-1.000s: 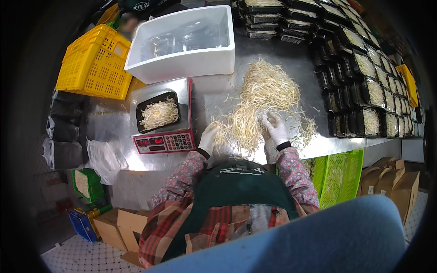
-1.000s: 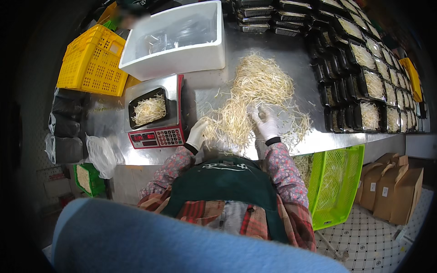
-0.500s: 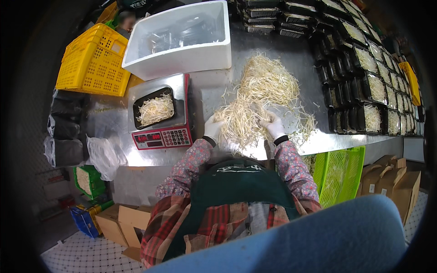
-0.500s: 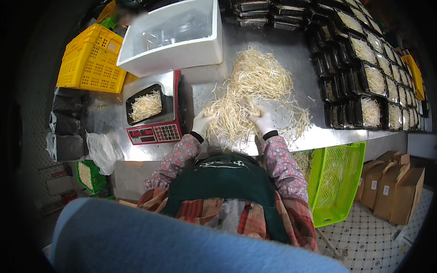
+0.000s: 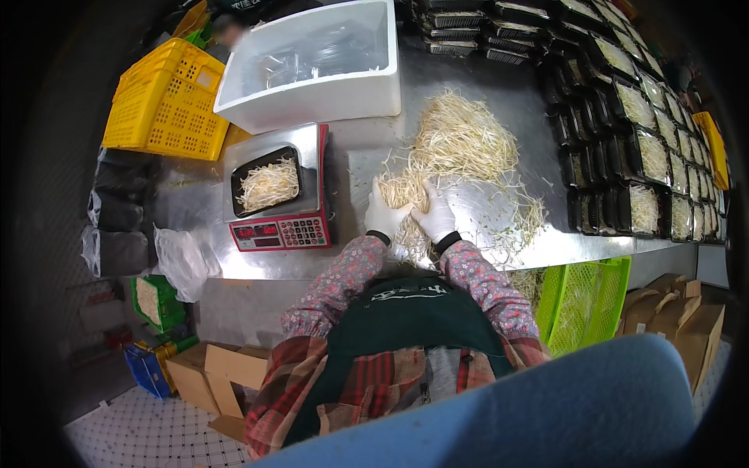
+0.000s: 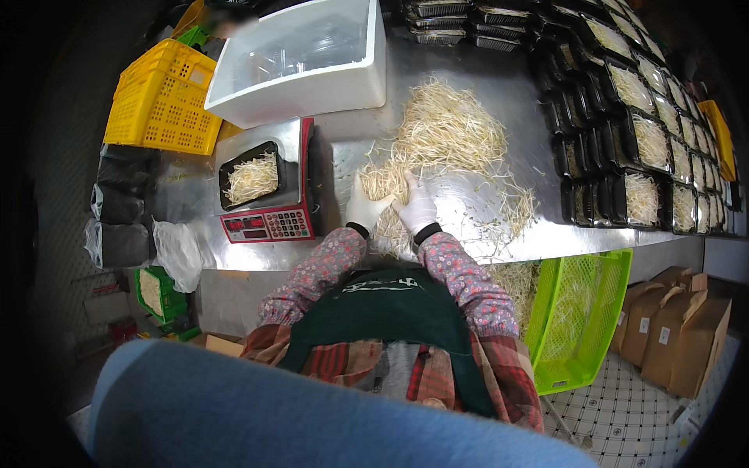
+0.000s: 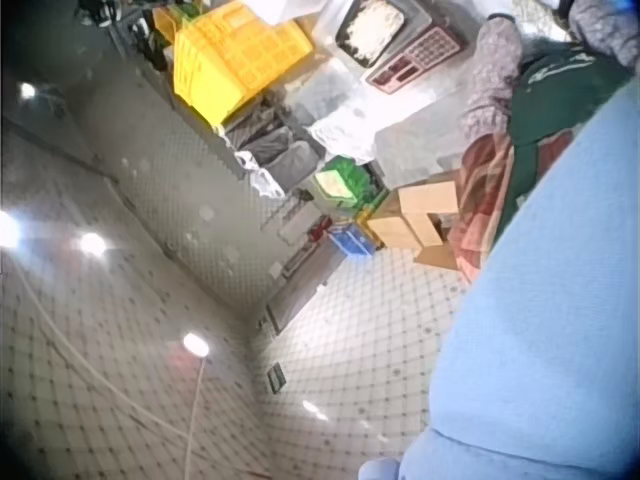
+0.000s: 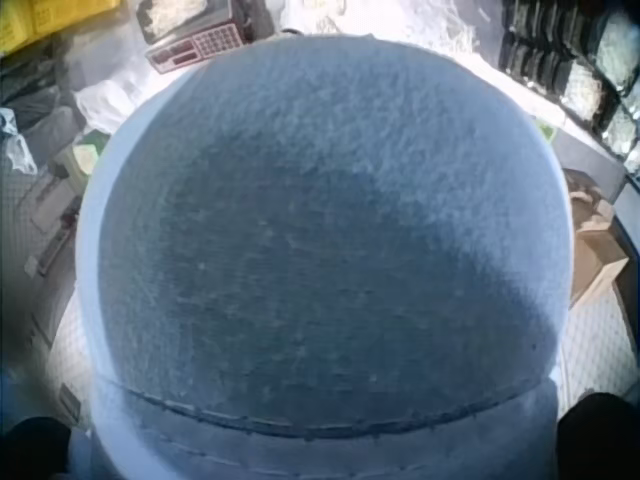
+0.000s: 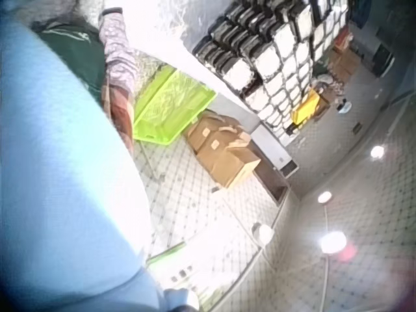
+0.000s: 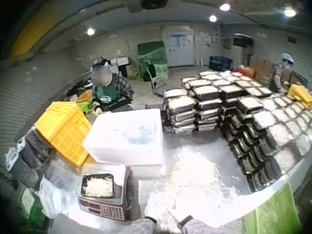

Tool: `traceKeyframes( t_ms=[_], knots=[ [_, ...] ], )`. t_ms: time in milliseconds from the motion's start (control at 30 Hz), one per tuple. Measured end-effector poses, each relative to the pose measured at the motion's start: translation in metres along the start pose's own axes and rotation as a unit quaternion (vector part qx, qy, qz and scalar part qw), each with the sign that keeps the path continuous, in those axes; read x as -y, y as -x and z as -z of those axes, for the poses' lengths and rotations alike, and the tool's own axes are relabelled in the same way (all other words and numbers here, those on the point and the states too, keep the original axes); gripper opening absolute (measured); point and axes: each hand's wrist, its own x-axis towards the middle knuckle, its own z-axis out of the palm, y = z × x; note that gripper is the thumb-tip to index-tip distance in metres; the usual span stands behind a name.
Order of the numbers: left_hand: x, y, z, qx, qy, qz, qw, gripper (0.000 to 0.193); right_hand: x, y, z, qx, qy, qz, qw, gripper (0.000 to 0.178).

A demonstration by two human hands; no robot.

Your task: The person portions loose noodles from a large pile on a metal table into small black plastic trays using a digital scale. They repeatedly scoop noodles, place them in a tray, weigh them, and adjust the amount until the target weight is reached, then set the filled tray aside.

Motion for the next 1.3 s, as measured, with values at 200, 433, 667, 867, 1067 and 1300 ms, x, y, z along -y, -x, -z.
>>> traceKeyframes(
  t_ms=[200, 433, 667, 867, 1067, 1300],
  knots=[
    [0.026, -0.016, 0.028, -0.023, -0.014, 0.03, 0.999, 0.081, -0.058, -0.016, 0.024, -0.057, -0.125, -0.047, 0.989, 0.065],
    [0.002, 0.011, 0.028, 0.06, 0.378, 0.071, 0.921, 0.05, -0.053, -0.003, 0.047, -0.02, -0.424, -0.065, 0.903, 0.059],
    [0.036, 0.018, 0.035, 0.095, 0.378, 0.095, 0.916, 0.052, -0.067, 0.003, 0.039, 0.006, -0.372, -0.086, 0.924, 0.054],
    [0.071, 0.01, 0.05, 0.065, 0.372, 0.096, 0.921, 0.047, -0.065, 0.007, 0.043, -0.034, -0.394, -0.096, 0.914, 0.048],
    [0.085, -0.003, 0.056, 0.036, 0.359, 0.132, 0.923, 0.037, -0.091, 0.006, 0.043, -0.092, -0.352, -0.073, 0.929, 0.035],
    [0.057, 0.005, 0.077, 0.1, 0.424, 0.172, 0.884, 0.027, -0.088, 0.016, 0.055, -0.11, -0.452, -0.124, 0.876, 0.034]
  ],
)
